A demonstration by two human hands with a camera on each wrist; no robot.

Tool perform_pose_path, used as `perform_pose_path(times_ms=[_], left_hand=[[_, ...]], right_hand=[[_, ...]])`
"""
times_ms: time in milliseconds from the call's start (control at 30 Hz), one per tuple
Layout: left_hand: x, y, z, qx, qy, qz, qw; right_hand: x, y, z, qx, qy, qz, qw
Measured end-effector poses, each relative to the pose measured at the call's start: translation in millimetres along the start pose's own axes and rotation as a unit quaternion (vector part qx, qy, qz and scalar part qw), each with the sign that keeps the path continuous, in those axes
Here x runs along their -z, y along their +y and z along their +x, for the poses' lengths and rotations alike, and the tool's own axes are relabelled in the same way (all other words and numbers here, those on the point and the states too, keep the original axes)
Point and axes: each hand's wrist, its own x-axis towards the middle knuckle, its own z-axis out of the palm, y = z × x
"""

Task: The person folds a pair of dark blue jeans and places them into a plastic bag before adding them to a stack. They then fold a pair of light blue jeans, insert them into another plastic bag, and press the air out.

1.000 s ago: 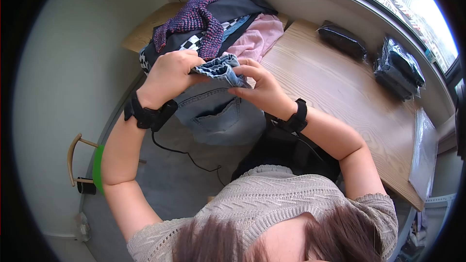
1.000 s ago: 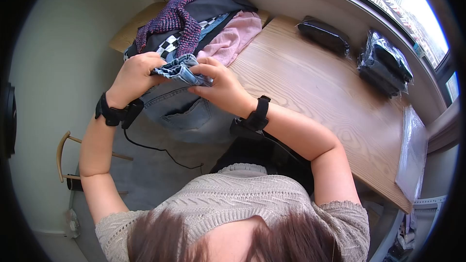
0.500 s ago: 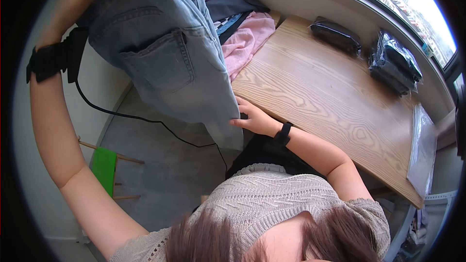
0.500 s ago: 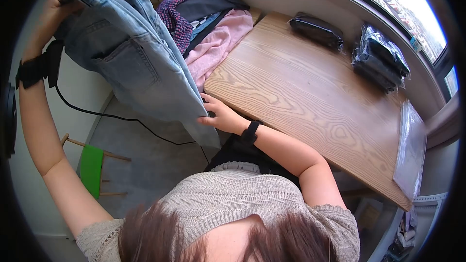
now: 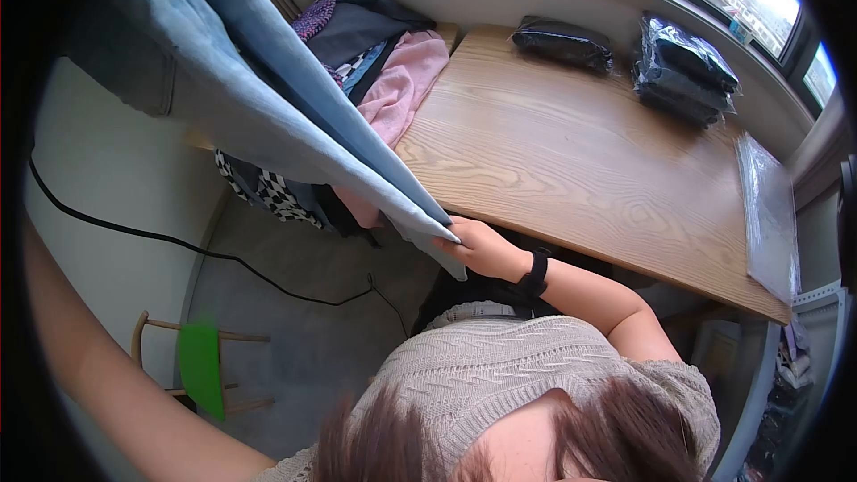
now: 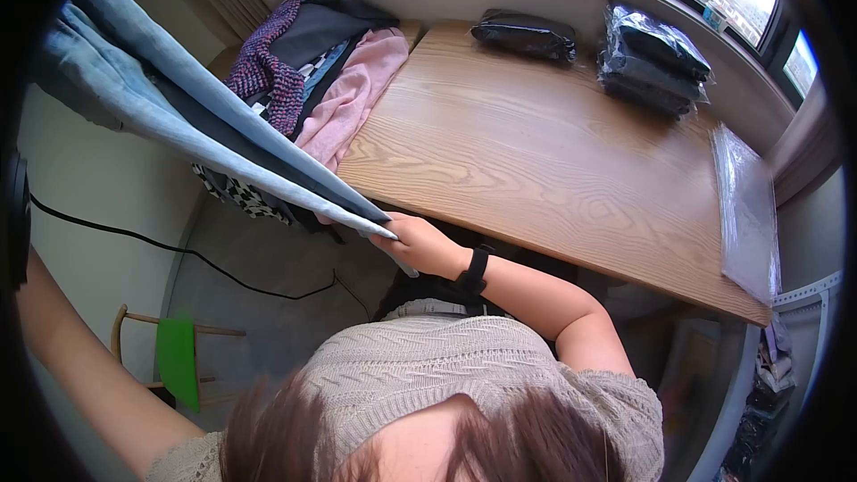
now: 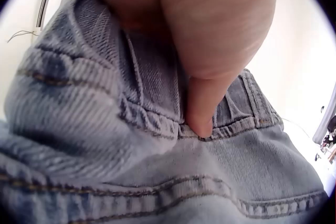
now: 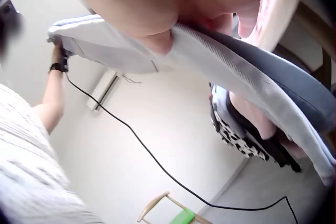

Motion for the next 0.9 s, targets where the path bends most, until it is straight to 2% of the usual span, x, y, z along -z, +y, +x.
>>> perform_pose_path(times_ms=[100, 167, 233, 300, 400, 433, 467, 500, 567, 633, 700, 767, 800, 833, 867, 900], left_hand=[[-2.1, -21.8, 11.7, -0.021, 0.041, -0.002, 0.999], [-6.5, -40.8, 22.2, -0.026, 0.063, -0.004, 0.998], [-14.9, -66.7, 34.3, -0.02, 0.078, -0.004, 0.997], [-29.6, -100.2, 48.1, -0.004, 0.083, -0.004, 0.997], [-71.2, -165.6, 67.7, 0.049, 0.06, -0.005, 0.997], [-89.9, -185.9, 73.6, 0.073, 0.046, -0.01, 0.996], [-102.9, -215.6, 88.1, 0.106, -0.047, -0.028, 0.993], [-134.0, -237.6, 83.5, 0.109, -0.083, -0.096, 0.986], [-189.7, -269.1, 71.7, 0.134, -0.149, -0.11, 0.974], [-242.0, -315.4, 63.2, 0.165, -0.191, -0.136, 0.958], [-289.8, -344.7, 47.1, 0.197, -0.216, -0.122, 0.949], [-330.0, -394.3, 39.3, 0.218, -0.254, -0.113, 0.936], [-341.0, -410.7, 32.7, 0.229, -0.262, -0.1, 0.932], [-351.6, -416.4, 21.5, 0.239, -0.273, -0.058, 0.93], [-356.5, -424.2, 15.9, 0.225, -0.316, 0.039, 0.921], [-361.6, -487.6, 22.1, 0.249, -0.356, 0.015, 0.901]], right_hand=[[47.2, -31.5, -61.7, 0.052, 0.085, -0.073, 0.992], [88.8, -56.0, -113.9, -0.039, 0.129, -0.078, 0.988], [128.4, -71.7, -166.0, -0.155, 0.187, -0.114, 0.963], [157.4, -79.0, -218.5, -0.198, 0.262, -0.082, 0.941], [195.1, -94.8, -283.4, -0.257, 0.344, -0.129, 0.894], [208.7, -96.4, -305.5, -0.28, 0.377, -0.125, 0.874], [222.7, -100.1, -325.4, -0.275, 0.401, -0.166, 0.858], [235.6, -102.7, -341.6, -0.269, 0.425, -0.206, 0.84], [260.4, -103.2, -363.6, -0.293, 0.44, -0.296, 0.795], [280.0, -95.6, -372.4, -0.319, 0.443, -0.262, 0.796], [297.1, -77.0, -374.1, -0.305, 0.424, -0.319, 0.791], [313.8, -48.4, -372.6, -0.325, 0.426, -0.244, 0.808], [317.5, -31.7, -372.1, -0.328, 0.429, -0.309, 0.783], [320.5, -14.1, -374.7, -0.34, 0.445, -0.278, 0.78], [319.9, 1.6, -379.1, -0.35, 0.459, -0.248, 0.778], [313.8, 17.3, -386.8, -0.36, 0.466, -0.247, 0.77]])
